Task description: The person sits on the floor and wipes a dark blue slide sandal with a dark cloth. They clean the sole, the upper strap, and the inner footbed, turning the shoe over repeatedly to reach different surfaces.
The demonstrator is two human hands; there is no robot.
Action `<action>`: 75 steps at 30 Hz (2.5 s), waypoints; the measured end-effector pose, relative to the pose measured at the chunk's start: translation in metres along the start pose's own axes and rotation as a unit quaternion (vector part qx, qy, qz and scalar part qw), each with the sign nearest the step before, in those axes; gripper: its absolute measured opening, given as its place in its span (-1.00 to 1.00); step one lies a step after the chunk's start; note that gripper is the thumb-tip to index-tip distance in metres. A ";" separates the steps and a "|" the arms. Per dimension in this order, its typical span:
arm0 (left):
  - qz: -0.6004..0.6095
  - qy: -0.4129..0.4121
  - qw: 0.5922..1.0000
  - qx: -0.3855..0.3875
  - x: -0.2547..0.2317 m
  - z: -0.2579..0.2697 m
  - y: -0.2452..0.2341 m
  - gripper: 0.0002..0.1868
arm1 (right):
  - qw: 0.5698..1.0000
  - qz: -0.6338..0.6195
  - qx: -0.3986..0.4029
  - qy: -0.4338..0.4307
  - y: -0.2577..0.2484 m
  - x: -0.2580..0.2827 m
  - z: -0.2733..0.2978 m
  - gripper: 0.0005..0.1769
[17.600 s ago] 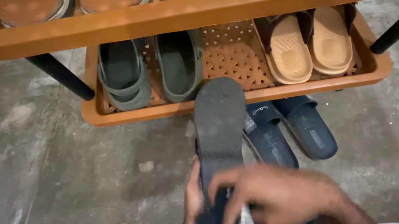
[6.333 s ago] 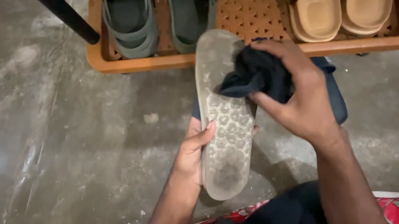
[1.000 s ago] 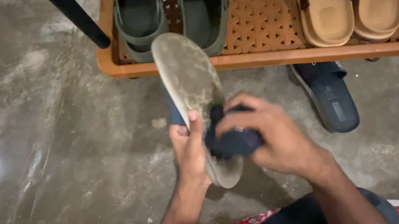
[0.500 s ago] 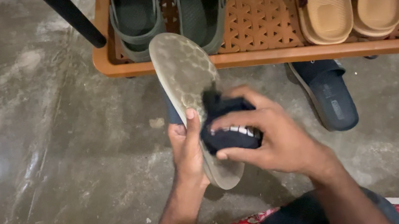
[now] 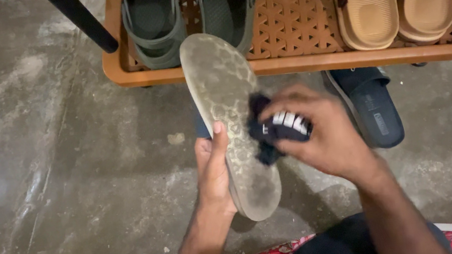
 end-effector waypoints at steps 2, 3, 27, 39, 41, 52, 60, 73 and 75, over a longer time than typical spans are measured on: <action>0.009 0.006 1.000 0.009 -0.003 -0.001 -0.002 -0.58 | 0.990 -0.010 0.138 0.003 0.004 -0.004 0.004 -0.51; 0.017 0.014 1.000 0.013 -0.004 -0.003 -0.003 -0.59 | 0.977 -0.024 0.213 -0.007 0.005 -0.006 0.009 -0.52; 0.002 0.038 0.999 -0.025 -0.006 -0.003 -0.006 -0.70 | 0.997 -0.015 -0.017 -0.077 0.006 0.017 0.008 -0.44; 0.016 0.040 0.997 -0.065 -0.012 0.001 -0.009 -0.67 | 0.998 0.003 0.069 0.010 0.027 0.030 0.010 -0.44; 0.005 0.050 0.998 -0.048 -0.014 0.001 -0.008 -0.65 | 0.989 -0.002 0.149 0.005 0.032 0.029 0.012 -0.58; 0.027 -0.006 0.997 -0.078 0.001 -0.002 -0.013 -0.67 | 0.998 -0.009 0.040 -0.040 0.014 0.011 0.007 -0.49; -0.007 0.041 0.999 -0.007 -0.007 -0.002 -0.006 -0.58 | 0.964 -0.044 0.262 0.000 0.025 -0.006 0.023 -0.49; -0.148 -0.069 0.986 0.044 0.017 -0.005 -0.009 -0.61 | 0.972 -0.006 -0.217 -0.089 -0.001 -0.019 0.006 -0.42; -0.138 -0.070 0.986 0.055 0.018 -0.005 -0.008 -0.61 | 0.973 0.044 -0.200 -0.106 0.002 -0.017 0.005 -0.38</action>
Point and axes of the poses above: each hand's wrist, its own z-axis away from the middle knuckle, its own y-axis out of the palm, x = y × z, the point moved 4 cm from there along -z, towards the middle knuckle, and after that the axes turned 1 degree about x, right-handed, at the moved point
